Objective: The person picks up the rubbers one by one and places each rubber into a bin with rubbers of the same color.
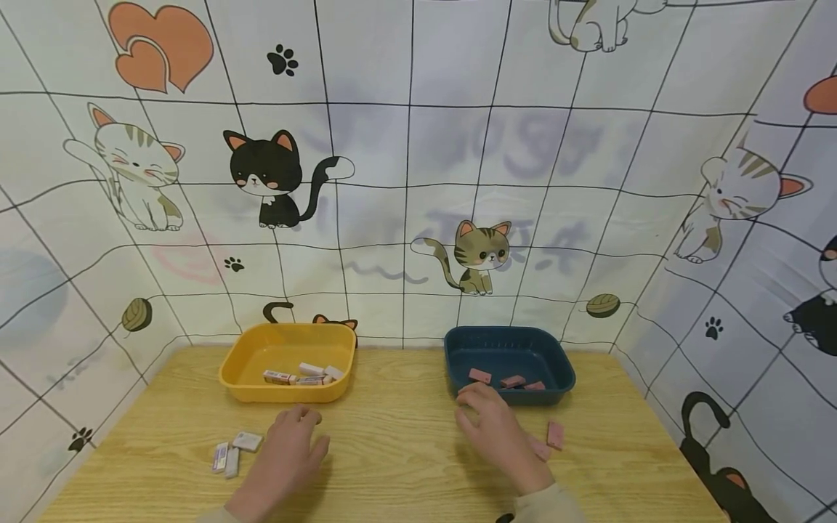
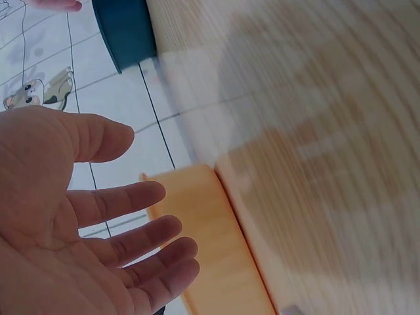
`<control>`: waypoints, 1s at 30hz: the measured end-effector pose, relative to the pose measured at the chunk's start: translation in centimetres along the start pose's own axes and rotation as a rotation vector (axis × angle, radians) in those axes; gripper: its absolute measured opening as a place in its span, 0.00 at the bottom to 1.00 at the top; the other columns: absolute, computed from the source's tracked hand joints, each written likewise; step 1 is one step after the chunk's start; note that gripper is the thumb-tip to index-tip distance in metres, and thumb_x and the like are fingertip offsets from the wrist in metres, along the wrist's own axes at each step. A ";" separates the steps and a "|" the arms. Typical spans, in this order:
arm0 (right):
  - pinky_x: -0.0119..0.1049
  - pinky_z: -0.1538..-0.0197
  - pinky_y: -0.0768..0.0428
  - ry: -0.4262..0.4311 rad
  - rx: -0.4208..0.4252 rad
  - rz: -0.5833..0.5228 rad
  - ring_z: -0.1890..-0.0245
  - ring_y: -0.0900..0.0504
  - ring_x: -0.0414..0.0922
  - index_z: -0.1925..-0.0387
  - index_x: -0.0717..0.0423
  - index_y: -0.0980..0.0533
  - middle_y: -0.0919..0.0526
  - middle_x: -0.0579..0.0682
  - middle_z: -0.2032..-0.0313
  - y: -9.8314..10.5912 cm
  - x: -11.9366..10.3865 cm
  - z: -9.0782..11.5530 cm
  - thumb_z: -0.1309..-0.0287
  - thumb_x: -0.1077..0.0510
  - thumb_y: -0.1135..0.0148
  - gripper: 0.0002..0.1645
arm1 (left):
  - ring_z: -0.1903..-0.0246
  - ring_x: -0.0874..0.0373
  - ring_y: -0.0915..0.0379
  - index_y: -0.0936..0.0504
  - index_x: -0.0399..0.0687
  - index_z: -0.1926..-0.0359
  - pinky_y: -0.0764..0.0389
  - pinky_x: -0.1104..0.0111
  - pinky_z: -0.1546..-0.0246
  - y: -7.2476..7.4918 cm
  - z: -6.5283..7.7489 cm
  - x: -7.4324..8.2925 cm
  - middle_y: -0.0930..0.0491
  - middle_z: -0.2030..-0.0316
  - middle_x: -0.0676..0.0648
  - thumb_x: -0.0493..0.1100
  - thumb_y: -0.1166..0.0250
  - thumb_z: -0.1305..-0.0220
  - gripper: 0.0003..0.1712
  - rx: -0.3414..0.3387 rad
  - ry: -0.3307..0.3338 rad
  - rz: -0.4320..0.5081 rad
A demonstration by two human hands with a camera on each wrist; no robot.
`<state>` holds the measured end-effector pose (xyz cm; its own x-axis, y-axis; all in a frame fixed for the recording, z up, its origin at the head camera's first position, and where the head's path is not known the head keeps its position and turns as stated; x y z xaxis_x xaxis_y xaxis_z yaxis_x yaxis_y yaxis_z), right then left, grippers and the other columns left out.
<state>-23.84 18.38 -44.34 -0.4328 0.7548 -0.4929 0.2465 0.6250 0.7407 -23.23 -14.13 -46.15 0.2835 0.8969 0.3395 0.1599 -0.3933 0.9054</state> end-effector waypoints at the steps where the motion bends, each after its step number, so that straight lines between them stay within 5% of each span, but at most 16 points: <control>1: 0.51 0.48 0.18 -0.003 -0.011 -0.002 0.47 0.18 0.52 0.63 0.53 0.16 0.16 0.52 0.52 -0.1 -0.1 0.0 0.38 0.65 0.31 0.04 | 0.51 0.41 0.23 0.16 0.36 0.53 0.21 0.46 0.51 0.1 0.0 -0.2 0.20 0.54 0.39 0.42 0.30 0.37 0.16 0.004 -0.002 -0.006; 16: 0.48 0.51 0.16 0.122 -0.120 0.022 0.49 0.18 0.51 0.59 0.58 0.17 0.18 0.50 0.54 -2.3 -2.6 0.8 0.37 0.64 0.32 0.05 | 0.52 0.38 0.22 0.17 0.33 0.53 0.21 0.44 0.51 1.8 0.8 -3.9 0.20 0.54 0.36 0.42 0.30 0.38 0.17 0.028 -0.004 -0.094; 30: 0.41 0.52 0.16 0.240 -0.093 -0.003 0.55 0.19 0.44 0.61 0.59 0.18 0.18 0.49 0.56 -3.6 -4.0 1.1 0.39 0.66 0.32 0.05 | 0.54 0.35 0.25 0.19 0.29 0.51 0.22 0.41 0.52 2.3 1.2 -7.1 0.22 0.54 0.33 0.41 0.32 0.38 0.20 -0.014 0.049 -0.142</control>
Point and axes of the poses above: each hand's wrist, its own z-axis away from the middle knuckle, its own y-axis out of the back of the hand, x = y × z, the point moved 3 cm from there along -z, towards the middle knuckle
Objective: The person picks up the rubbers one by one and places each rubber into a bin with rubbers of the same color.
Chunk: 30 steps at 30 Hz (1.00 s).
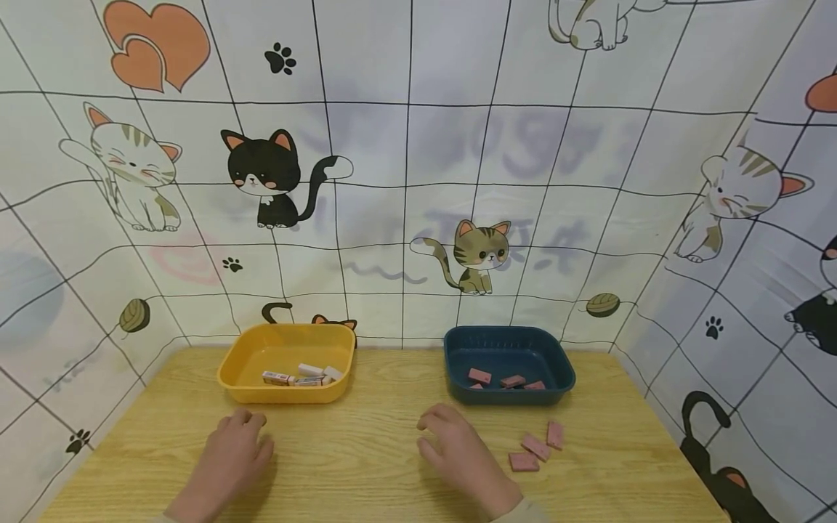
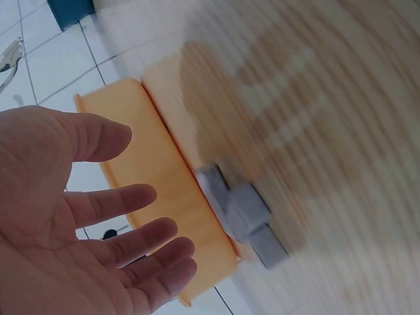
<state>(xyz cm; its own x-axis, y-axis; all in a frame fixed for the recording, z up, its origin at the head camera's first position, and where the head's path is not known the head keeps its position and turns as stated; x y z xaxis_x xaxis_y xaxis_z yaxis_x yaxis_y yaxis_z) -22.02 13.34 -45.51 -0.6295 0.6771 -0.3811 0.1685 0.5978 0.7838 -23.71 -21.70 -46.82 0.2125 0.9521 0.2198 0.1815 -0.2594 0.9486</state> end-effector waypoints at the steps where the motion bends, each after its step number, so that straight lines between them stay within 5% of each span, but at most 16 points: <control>1: 0.40 0.52 0.16 0.007 0.001 -0.007 0.55 0.19 0.44 0.60 0.59 0.18 0.18 0.49 0.56 -0.1 -0.1 0.0 0.39 0.66 0.32 0.06 | 0.54 0.34 0.25 0.19 0.29 0.50 0.22 0.41 0.52 0.0 0.0 -0.2 0.23 0.54 0.33 0.41 0.33 0.37 0.20 -0.017 0.006 -0.006; 13: 0.41 0.48 0.17 0.008 -0.084 -0.064 0.51 0.19 0.44 0.56 0.58 0.17 0.18 0.47 0.53 -1.0 -1.2 -0.3 0.33 0.63 0.36 0.06 | 0.59 0.40 0.25 0.20 0.30 0.49 0.21 0.44 0.59 0.0 0.0 -2.0 0.24 0.56 0.33 0.45 0.31 0.36 0.22 -0.081 0.021 -0.030; 30: 0.40 0.47 0.17 0.112 -0.060 -0.053 0.51 0.18 0.43 0.58 0.58 0.17 0.18 0.47 0.53 -1.9 -2.3 -0.5 0.35 0.64 0.34 0.05 | 0.68 0.48 0.28 0.21 0.33 0.54 0.22 0.51 0.66 -0.7 -0.2 -3.3 0.25 0.64 0.39 0.44 0.29 0.40 0.20 -0.093 0.006 -0.008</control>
Point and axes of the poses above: each hand's wrist, its own z-axis away from the middle knuckle, its own y-axis out of the back of the hand, x = y × z, the point moved 3 cm from there along -z, towards the middle knuckle
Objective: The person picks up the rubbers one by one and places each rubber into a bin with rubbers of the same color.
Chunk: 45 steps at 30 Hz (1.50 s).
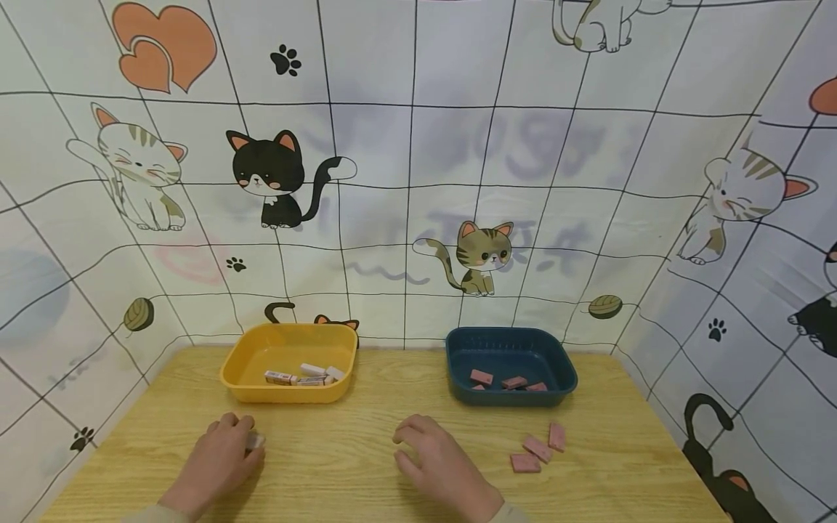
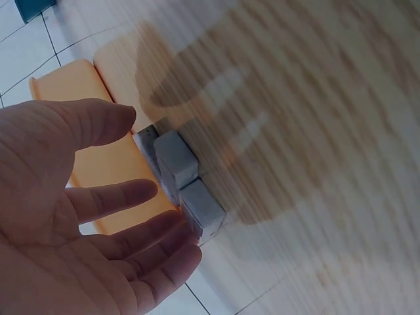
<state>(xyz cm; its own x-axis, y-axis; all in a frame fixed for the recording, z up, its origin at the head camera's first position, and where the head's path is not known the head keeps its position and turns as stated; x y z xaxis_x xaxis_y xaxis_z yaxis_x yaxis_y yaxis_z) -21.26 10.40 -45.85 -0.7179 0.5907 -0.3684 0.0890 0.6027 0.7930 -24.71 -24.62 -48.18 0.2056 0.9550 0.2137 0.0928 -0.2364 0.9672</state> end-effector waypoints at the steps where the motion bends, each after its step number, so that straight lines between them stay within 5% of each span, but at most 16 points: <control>1: 0.39 0.47 0.17 0.001 -0.004 0.002 0.51 0.18 0.42 0.58 0.58 0.17 0.18 0.46 0.53 0.0 0.0 0.0 0.35 0.64 0.35 0.05 | 0.68 0.49 0.29 0.21 0.33 0.55 0.22 0.51 0.66 0.0 0.0 -0.1 0.25 0.64 0.39 0.43 0.29 0.40 0.19 0.000 0.000 0.001; 24: 0.33 0.49 0.18 0.048 -0.041 0.021 0.54 0.18 0.40 0.60 0.57 0.16 0.17 0.46 0.55 -0.6 -1.2 -1.1 0.34 0.64 0.36 0.05 | 0.70 0.51 0.32 0.21 0.34 0.59 0.26 0.56 0.69 -0.1 -0.5 -0.7 0.27 0.68 0.42 0.40 0.30 0.39 0.14 0.017 -0.011 0.019; 36: 0.34 0.49 0.18 0.048 -0.046 0.026 0.54 0.18 0.40 0.61 0.56 0.16 0.17 0.46 0.56 -1.2 -1.0 -1.4 0.34 0.63 0.36 0.05 | 0.68 0.49 0.29 0.20 0.30 0.57 0.22 0.54 0.67 2.4 -0.8 0.0 0.26 0.65 0.39 0.40 0.29 0.42 0.18 0.103 -0.014 0.041; 45: 0.35 0.47 0.17 0.030 -0.044 0.052 0.53 0.18 0.41 0.60 0.57 0.16 0.17 0.46 0.55 -1.0 -0.8 -1.7 0.35 0.62 0.35 0.05 | 0.68 0.49 0.29 0.21 0.31 0.59 0.24 0.54 0.69 4.3 -1.2 0.4 0.26 0.66 0.39 0.36 0.28 0.46 0.16 0.200 -0.087 0.026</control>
Point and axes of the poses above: each hand's wrist, its own z-axis away from the middle knuckle, its own y-axis out of the back of the hand, x = y × z, the point moved 3 cm from there along -z, towards the middle knuckle
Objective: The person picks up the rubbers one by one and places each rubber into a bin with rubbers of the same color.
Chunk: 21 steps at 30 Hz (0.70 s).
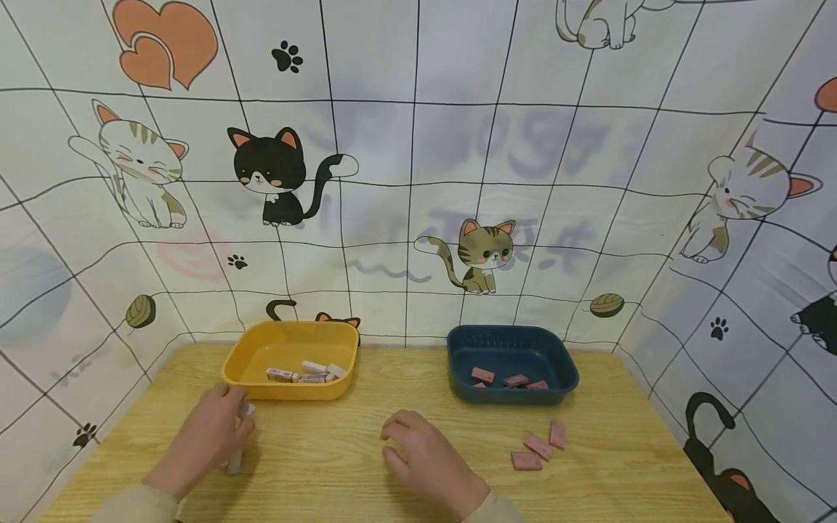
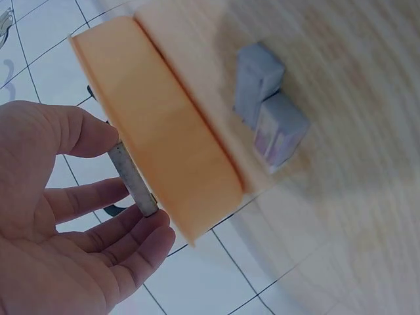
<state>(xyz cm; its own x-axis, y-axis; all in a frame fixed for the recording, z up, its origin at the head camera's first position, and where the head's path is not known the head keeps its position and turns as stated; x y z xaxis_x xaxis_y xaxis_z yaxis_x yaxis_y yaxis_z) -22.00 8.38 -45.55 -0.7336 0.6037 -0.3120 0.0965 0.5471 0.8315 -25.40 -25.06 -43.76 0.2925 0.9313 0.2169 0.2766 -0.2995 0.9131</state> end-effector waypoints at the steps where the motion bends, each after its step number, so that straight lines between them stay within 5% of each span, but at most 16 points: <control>1: 0.35 0.47 0.17 -0.001 0.004 0.003 0.53 0.18 0.41 0.60 0.57 0.16 0.17 0.47 0.55 0.1 0.0 0.0 0.35 0.63 0.35 0.05 | 0.69 0.49 0.30 0.21 0.31 0.59 0.24 0.55 0.69 0.2 -0.1 0.0 0.26 0.67 0.39 0.36 0.29 0.46 0.15 0.005 -0.001 0.000; 11: 0.36 0.50 0.17 0.001 0.045 0.001 0.55 0.18 0.42 0.61 0.57 0.16 0.17 0.47 0.57 0.8 0.7 -0.5 0.38 0.64 0.33 0.04 | 0.71 0.48 0.30 0.21 0.26 0.60 0.26 0.54 0.71 1.1 -2.1 0.0 0.26 0.69 0.37 0.31 0.34 0.44 0.12 0.094 -0.078 -0.015; 21: 0.37 0.49 0.17 -0.033 0.037 -0.014 0.55 0.18 0.42 0.60 0.58 0.17 0.17 0.48 0.57 1.0 1.4 -0.7 0.37 0.64 0.34 0.04 | 0.65 0.42 0.27 0.21 0.25 0.54 0.22 0.48 0.63 1.0 -4.3 -0.2 0.24 0.64 0.34 0.31 0.41 0.37 0.13 0.027 -0.066 0.002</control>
<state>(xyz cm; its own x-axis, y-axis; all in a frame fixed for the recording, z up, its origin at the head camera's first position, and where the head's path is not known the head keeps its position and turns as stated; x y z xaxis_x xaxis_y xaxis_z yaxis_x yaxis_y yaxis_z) -23.39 9.37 -44.89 -0.7126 0.6142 -0.3390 0.1115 0.5762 0.8096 -29.14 -24.69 -41.43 0.3523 0.9153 0.1951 0.3005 -0.3081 0.9027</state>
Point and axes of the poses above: each hand's wrist, its own z-axis away from the middle knuckle, its own y-axis out of the back of the hand, x = y × z, the point moved 3 cm from there along -z, towards the middle knuckle
